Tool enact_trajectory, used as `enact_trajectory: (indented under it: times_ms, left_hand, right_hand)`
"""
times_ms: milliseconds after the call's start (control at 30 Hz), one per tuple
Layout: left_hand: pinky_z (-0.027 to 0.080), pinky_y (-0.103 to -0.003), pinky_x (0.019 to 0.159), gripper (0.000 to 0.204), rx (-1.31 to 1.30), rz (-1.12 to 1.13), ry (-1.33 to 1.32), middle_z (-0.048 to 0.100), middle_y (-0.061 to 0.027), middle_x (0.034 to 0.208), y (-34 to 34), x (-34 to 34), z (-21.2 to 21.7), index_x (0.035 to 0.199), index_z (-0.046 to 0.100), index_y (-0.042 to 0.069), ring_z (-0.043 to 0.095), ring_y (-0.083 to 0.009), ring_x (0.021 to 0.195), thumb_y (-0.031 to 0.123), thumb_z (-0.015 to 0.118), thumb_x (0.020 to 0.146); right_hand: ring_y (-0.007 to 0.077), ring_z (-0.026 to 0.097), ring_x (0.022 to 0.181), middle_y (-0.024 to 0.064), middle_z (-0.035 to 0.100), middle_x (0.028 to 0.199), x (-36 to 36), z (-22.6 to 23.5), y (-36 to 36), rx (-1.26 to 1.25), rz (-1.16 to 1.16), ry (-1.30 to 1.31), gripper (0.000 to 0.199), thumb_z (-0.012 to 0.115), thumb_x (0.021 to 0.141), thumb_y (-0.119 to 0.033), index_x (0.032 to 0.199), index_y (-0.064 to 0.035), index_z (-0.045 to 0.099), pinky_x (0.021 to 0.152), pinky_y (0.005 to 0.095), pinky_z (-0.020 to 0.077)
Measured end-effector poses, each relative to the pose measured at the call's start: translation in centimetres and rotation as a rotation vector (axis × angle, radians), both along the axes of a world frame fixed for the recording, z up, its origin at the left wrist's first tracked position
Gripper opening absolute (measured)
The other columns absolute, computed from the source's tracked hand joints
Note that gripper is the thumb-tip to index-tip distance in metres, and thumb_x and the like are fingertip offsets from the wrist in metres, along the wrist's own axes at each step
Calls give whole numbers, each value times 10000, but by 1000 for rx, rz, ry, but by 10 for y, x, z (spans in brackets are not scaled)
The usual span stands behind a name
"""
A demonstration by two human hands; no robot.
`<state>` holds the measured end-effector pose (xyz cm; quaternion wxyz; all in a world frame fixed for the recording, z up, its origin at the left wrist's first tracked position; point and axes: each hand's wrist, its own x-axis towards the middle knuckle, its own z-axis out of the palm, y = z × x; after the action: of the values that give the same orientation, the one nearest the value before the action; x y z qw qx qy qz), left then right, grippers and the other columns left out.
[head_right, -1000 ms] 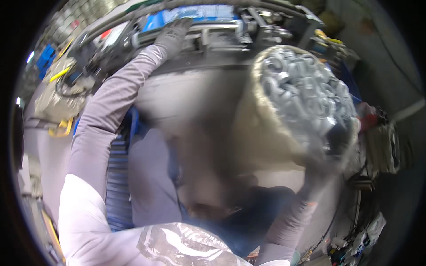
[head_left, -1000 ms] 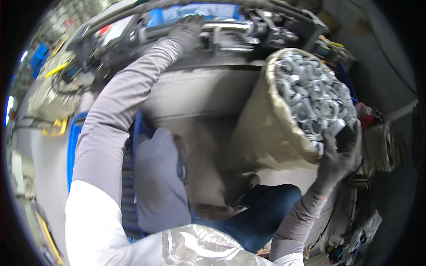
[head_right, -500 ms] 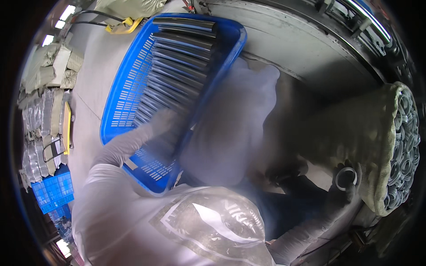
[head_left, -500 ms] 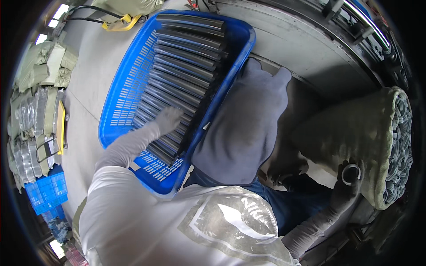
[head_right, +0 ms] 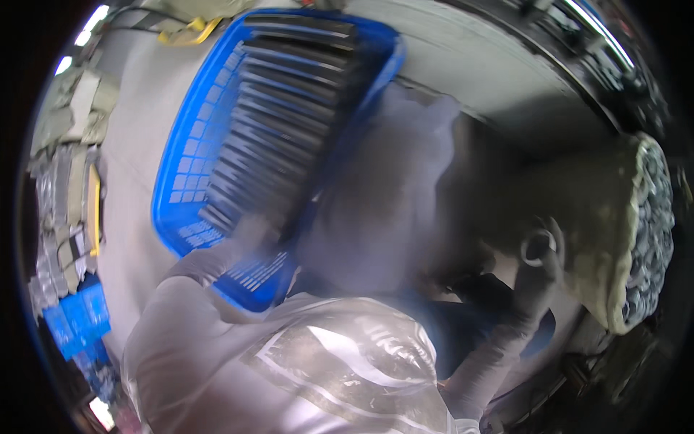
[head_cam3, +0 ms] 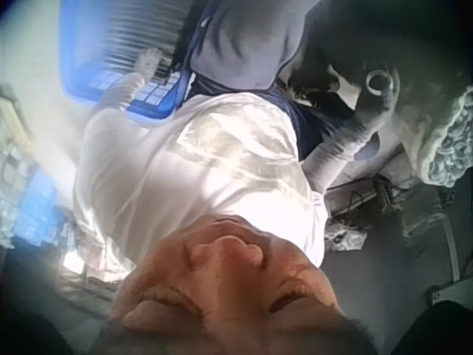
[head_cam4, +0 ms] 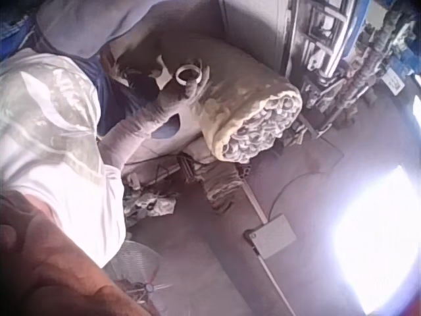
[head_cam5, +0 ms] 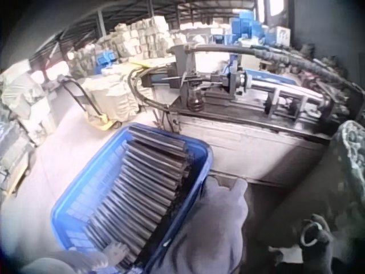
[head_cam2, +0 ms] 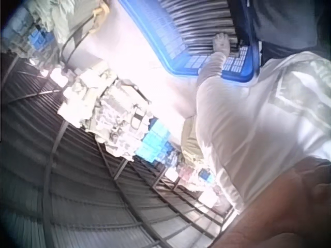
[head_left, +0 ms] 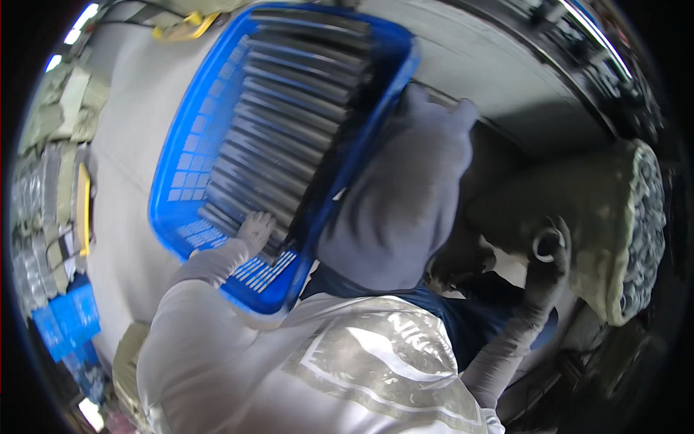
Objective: The person assembles metal tubes with white plastic rings by hand, then places the assembled components into a blue basket.
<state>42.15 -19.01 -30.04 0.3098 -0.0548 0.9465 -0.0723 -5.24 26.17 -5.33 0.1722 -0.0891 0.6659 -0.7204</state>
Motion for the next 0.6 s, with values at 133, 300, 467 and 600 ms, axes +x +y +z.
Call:
enact_trajectory:
  times_ms: [133,300,467,600]
  left_hand:
    - [417,-482,1066,378,-47,-70,151,648,-99,1206,-18,24,-2,1248,681,134,581,-289,1211,237,670,884]
    - [254,-584,1260,422,220,101,309,578,-154,1381,-32,32,13,1123,676,92,487,-349,1353,245,817,756]
    - [263,-568,1253,430,-86,55,142,594,-137,1349,-20,9,7,1135,657,115,518,-343,1325,254,842,772]
    - [288,-547,1232,487,-47,147,-11,607,-124,1254,3,22,12,1204,655,100,548,-325,1267,287,821,786]
  right_hand:
    - [303,690,1161,197,651,1380,-1,-31,-20,47,-9,62,636,612,973,-388,1499,-37,552,923,437,614]
    - [280,718,943,191,703,1291,15,-10,-23,-526,-120,-478,596,634,1009,-394,1488,-49,548,768,408,591]
    - [281,714,944,192,706,1287,12,-14,-16,-608,-174,-552,577,625,1023,-399,1477,-50,554,792,397,589]
    - [277,709,999,192,695,1288,17,7,-15,-649,-92,-560,578,616,1028,-414,1466,-40,563,787,406,593]
